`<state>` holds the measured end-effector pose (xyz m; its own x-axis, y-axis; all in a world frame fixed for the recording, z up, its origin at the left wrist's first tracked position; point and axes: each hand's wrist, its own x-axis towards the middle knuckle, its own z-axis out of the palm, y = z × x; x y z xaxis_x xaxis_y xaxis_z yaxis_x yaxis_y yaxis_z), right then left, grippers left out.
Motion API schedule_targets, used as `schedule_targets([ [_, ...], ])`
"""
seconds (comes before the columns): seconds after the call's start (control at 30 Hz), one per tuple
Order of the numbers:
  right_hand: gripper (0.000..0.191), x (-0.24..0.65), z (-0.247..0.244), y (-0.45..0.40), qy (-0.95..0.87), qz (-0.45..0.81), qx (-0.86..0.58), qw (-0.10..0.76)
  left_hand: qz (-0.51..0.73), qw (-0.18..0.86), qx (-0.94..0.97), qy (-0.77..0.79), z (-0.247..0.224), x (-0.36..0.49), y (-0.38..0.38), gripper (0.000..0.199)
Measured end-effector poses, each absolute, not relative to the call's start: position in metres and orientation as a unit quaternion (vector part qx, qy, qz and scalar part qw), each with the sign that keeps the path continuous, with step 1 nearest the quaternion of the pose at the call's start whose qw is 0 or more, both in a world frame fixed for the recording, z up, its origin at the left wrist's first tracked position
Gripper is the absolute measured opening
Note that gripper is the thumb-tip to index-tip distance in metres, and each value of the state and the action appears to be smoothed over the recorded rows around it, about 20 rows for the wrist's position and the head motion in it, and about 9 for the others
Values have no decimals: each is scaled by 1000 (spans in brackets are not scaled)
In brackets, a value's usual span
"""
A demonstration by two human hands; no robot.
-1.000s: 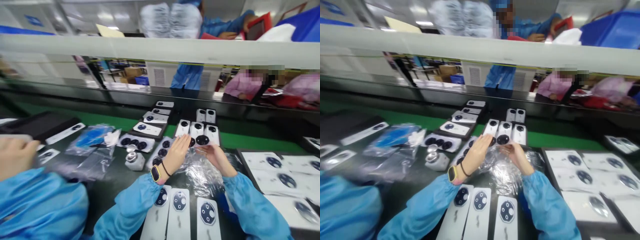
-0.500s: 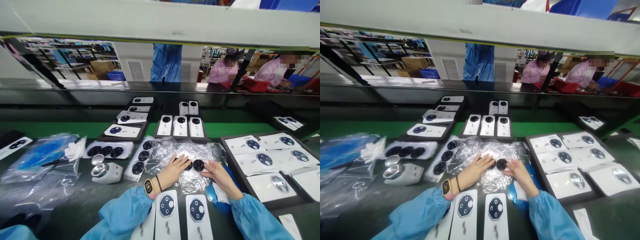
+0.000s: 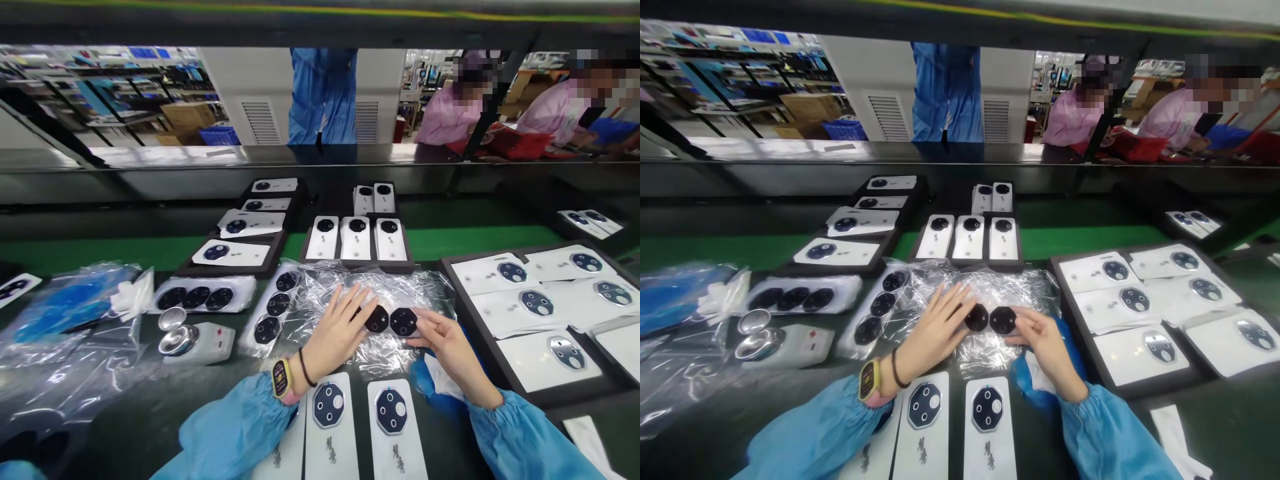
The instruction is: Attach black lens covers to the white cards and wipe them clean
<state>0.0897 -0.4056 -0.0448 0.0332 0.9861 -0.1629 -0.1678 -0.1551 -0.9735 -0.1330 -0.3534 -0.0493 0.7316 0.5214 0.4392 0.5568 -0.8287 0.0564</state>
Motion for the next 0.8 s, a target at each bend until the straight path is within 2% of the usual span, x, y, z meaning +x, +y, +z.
schedule_targets([
  [0.13,53,88,-37,-410,-447,527,-515,507,-285,16,-914,-290,-37,-134,-357,55],
  [0.27,42,85,-31,-415,-501,480,-525,493,-371,-89,-872,-305,-28,-134,-361,37],
  [0.47,29,80,-32,-422,-574,397,-530,482,-386,-127,-861,-305,-12,-125,-366,25],
  [0.57,24,78,-32,-422,-601,364,-522,483,-358,-175,-870,-292,2,-112,-365,23],
  [0.7,19,78,-32,-422,-618,311,-523,499,-239,-318,-866,-302,24,-91,-357,12],
  [0.8,19,79,-33,-424,-600,256,-542,530,-199,-357,-858,-311,35,-79,-349,14],
])
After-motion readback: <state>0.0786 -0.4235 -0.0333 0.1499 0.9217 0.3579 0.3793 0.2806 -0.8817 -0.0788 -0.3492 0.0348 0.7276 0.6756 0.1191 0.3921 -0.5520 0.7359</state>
